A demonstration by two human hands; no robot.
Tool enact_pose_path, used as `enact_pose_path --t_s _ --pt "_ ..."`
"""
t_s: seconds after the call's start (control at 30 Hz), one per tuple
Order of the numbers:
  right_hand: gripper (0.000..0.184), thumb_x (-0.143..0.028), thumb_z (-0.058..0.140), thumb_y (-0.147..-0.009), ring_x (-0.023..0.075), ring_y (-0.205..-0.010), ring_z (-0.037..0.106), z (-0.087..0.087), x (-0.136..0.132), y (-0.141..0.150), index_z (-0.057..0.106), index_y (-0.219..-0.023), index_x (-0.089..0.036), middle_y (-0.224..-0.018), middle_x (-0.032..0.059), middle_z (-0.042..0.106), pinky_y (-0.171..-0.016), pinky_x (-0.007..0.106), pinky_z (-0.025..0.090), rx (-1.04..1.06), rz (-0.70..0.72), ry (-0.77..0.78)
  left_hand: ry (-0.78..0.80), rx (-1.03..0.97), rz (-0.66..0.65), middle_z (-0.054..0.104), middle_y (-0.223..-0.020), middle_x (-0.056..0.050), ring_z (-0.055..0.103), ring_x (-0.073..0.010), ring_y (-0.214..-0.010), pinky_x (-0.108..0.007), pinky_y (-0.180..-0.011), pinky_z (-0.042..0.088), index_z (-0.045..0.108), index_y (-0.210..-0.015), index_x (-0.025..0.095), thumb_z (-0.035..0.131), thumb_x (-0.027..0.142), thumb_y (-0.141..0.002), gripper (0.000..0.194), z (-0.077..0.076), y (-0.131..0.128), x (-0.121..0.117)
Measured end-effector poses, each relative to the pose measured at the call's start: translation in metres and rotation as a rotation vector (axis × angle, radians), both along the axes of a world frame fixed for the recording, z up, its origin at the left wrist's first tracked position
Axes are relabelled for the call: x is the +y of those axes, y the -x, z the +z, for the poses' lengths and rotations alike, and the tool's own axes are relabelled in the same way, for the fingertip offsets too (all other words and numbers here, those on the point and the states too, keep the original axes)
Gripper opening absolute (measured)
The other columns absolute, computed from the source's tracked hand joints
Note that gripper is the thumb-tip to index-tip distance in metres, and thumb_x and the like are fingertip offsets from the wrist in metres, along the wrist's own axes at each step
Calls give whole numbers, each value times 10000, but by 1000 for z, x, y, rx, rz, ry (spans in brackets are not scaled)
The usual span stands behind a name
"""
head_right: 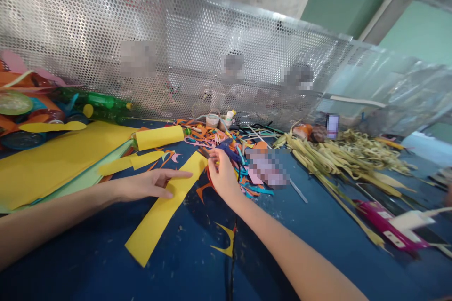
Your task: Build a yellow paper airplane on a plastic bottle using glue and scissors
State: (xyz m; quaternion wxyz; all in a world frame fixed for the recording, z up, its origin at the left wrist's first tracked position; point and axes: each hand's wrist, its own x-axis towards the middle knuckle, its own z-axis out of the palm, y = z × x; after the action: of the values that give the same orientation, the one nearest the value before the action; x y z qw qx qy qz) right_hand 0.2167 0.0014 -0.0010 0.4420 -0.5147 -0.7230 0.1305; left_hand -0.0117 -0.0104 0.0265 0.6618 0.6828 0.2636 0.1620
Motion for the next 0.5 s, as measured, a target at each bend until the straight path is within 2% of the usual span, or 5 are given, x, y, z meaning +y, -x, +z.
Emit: enact_pose_path --t_s 0.1,0.17,0.23,0.37,0.5 --pt "90 -195 439 -823 225 -824 552 1 -1 -6 524 -836 -169 -875 101 551 -765 363 435 -447 -121 -15 11 -39 81 584 -1174 -61 567 -211 -1007 -337 -836 443 372 -1327 252 605 200 -742 632 -4 2 5" --pt "113 -226 467 -815 264 -834 541 1 -4 -7 540 -845 -146 -864 133 553 -753 390 426 -656 -234 -23 -10 -63 117 575 -1186 -66 557 -224 -1033 -359 -850 441 358 -1334 254 619 203 -727 663 -9 3 10" --pt "191 -280 489 -813 288 -849 537 -1 -6 -8 542 -908 -122 -884 163 559 -741 398 424 -754 -319 -31 -56 -71 153 537 -1240 -79 524 -246 -1091 -368 -860 441 363 -1331 262 641 205 -703 689 -13 4 15" --pt "187 -304 550 -776 303 -839 557 -5 -2 -12 549 -863 -138 -831 167 585 -731 399 426 -635 -295 81 -184 -75 210 462 -1320 -104 454 -276 -1177 -370 -877 440 382 -1322 270 684 209 -649 740 -21 6 21" --pt "135 -292 589 -743 310 -813 583 -9 8 -21 536 -746 -168 -774 155 603 -710 394 426 -439 -239 175 -197 -83 214 430 -1347 -105 454 -277 -1181 -389 -888 439 336 -1344 269 682 190 -643 786 -23 6 22"
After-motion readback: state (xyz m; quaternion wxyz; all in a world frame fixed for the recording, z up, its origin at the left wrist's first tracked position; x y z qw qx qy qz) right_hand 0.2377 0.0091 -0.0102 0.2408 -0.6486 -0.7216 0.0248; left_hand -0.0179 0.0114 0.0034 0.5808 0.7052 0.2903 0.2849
